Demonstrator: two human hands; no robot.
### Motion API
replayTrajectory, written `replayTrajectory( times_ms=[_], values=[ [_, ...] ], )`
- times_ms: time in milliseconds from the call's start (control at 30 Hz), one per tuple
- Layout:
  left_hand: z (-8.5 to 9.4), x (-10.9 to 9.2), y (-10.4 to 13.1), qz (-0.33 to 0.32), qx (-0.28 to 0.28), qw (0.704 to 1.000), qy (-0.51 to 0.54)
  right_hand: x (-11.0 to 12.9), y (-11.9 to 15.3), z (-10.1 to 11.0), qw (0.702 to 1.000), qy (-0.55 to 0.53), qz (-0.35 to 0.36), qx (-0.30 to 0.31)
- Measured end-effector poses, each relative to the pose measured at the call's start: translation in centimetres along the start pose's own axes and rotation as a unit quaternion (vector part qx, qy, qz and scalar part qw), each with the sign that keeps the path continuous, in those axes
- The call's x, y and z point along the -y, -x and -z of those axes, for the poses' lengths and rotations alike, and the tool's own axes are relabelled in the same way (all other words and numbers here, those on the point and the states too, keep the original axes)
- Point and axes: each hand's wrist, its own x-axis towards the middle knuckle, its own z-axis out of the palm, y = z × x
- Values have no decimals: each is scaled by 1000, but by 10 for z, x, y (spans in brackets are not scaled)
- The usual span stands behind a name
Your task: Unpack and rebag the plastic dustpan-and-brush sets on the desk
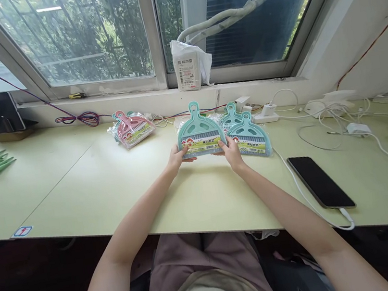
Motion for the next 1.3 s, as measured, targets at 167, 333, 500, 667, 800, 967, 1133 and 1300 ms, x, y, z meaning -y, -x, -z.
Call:
replayTrajectory(
  times_ms=[167, 333, 500, 667, 800, 967, 1133, 1300],
  values=[
    [-4, -2, 4, -16, -21, 1000, -8, 11, 7, -3, 999, 5, -43, -5],
    [-8, 0, 5, -52, 8, 998, -16, 17, 12, -5, 997, 29, -43, -52],
    [-12, 1, 5, -60, 11, 998, -20, 20, 12, -4, 995, 0, -74, -69],
    [-13, -3, 8, -55, 19, 998, -10, 15, 9, -4, 996, -19, -50, -64],
    [-13, -4, 8, -44, 19, 999, -3, 11, 4, -1, 997, -26, -42, -61],
    [-2, -1, 2, -40, 25, 999, -22, 11, -6, 12, 998, 44, -45, -17],
    [10, -1, -3, -34, 77, 994, -74, 12, -14, 31, 979, 200, -10, 34],
    [2, -9, 4, -21, 137, 988, -74, 32, -16, 50, 968, 240, -9, 67]
  ],
)
